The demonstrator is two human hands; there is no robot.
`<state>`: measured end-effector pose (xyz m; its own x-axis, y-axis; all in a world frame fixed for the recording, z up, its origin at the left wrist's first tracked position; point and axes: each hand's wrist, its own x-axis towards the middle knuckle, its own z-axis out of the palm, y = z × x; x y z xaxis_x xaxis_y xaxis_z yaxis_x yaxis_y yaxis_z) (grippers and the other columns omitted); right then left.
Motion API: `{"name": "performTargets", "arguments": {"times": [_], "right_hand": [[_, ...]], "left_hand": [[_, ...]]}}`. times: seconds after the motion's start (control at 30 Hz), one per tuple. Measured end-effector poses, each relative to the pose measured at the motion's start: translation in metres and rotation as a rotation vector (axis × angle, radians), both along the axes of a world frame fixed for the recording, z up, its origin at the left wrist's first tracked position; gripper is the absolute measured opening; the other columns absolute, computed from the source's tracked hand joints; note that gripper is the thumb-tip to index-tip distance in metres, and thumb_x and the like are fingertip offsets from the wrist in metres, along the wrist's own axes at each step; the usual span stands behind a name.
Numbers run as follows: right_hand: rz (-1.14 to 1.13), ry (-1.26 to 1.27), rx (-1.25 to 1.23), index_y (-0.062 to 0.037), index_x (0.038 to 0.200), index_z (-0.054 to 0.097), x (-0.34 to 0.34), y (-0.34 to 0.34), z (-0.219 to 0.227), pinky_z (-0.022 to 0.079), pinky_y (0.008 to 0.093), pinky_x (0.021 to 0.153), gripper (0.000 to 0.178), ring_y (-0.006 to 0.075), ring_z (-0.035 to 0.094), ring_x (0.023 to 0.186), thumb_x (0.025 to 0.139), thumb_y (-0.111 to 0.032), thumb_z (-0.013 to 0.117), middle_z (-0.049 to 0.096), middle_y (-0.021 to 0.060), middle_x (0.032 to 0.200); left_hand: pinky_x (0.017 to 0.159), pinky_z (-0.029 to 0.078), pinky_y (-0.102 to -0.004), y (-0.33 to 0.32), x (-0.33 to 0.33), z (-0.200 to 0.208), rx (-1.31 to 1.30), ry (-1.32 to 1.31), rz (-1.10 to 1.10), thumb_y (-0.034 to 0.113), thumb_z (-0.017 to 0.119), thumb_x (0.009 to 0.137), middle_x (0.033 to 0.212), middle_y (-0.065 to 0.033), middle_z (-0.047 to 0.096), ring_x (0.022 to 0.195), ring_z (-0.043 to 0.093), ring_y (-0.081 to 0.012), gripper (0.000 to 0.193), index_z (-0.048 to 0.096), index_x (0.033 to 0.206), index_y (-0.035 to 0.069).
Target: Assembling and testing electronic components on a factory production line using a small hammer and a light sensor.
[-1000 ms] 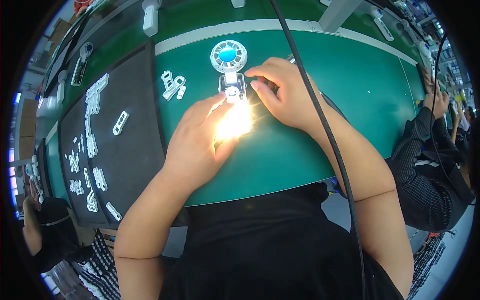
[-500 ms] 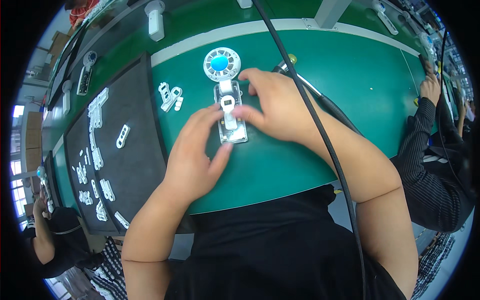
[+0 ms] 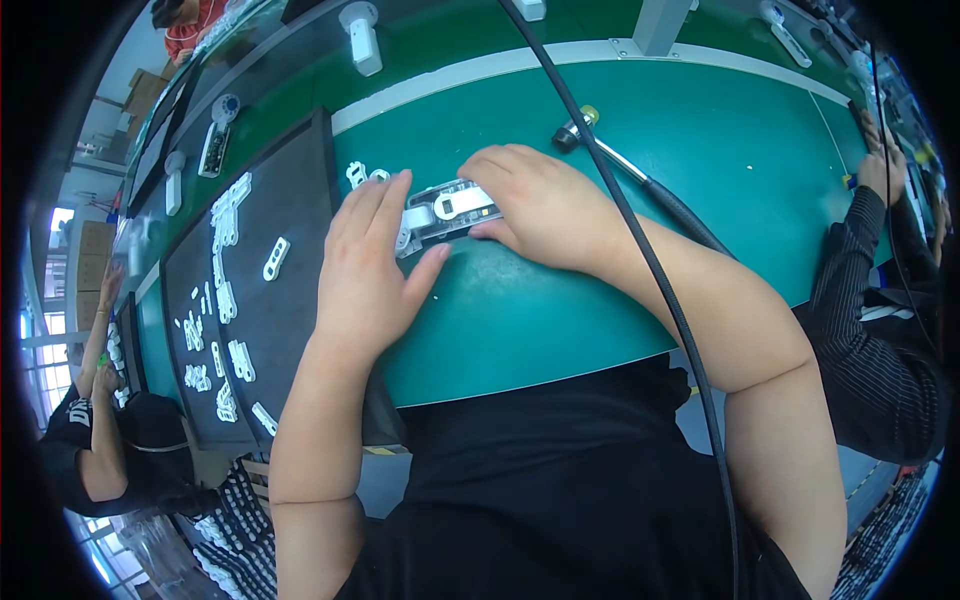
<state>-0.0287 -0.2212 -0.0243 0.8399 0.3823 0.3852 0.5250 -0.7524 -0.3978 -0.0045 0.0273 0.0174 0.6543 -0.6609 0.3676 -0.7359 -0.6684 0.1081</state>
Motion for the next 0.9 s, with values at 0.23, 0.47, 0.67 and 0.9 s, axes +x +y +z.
{"name": "performTargets", "arguments": {"times": [0.23,0.47,0.67,0.9], "right_hand": [[0.094,-0.132,0.161,-0.0024,0.134,0.064,-0.013,-0.001,0.020,0.054,0.0455,0.108,0.062,0.0367,0.065,0.126,0.081,-0.023,0.090,0.068,0.0155,0.133],[0.249,-0.243,0.118,-0.0053,0.132,0.066,-0.016,0.003,0.030,0.057,0.0445,0.101,0.062,0.0339,0.068,0.119,0.078,-0.024,0.091,0.069,0.0132,0.133],[0.245,-0.225,0.038,-0.0053,0.129,0.067,-0.023,0.002,0.029,0.058,0.0438,0.097,0.060,0.0329,0.069,0.115,0.077,-0.024,0.091,0.070,0.0118,0.130],[0.263,-0.200,0.063,-0.0052,0.127,0.068,-0.018,0.004,0.026,0.058,0.0441,0.094,0.058,0.0333,0.070,0.109,0.077,-0.023,0.091,0.071,0.0120,0.126]], "left_hand": [[0.100,0.052,-0.0499,0.013,0.001,0.041,-0.143,0.340,0.010,0.027,0.076,0.097,0.121,-0.0228,0.073,0.115,0.068,-0.0430,0.048,0.067,0.136,0.000],[0.090,0.054,-0.0503,0.007,0.002,0.072,0.029,0.709,-0.147,0.032,0.067,0.103,0.110,-0.0259,0.075,0.101,0.071,-0.0451,0.042,0.069,0.128,-0.001],[0.087,0.055,-0.0491,0.003,0.011,0.046,0.007,0.799,-0.189,0.028,0.066,0.103,0.108,-0.0260,0.075,0.098,0.071,-0.0435,0.038,0.069,0.127,-0.001],[0.086,0.054,-0.0473,0.010,0.016,0.027,-0.112,0.885,-0.202,0.025,0.069,0.101,0.103,-0.0234,0.073,0.097,0.071,-0.0410,0.035,0.069,0.123,-0.001]]}}
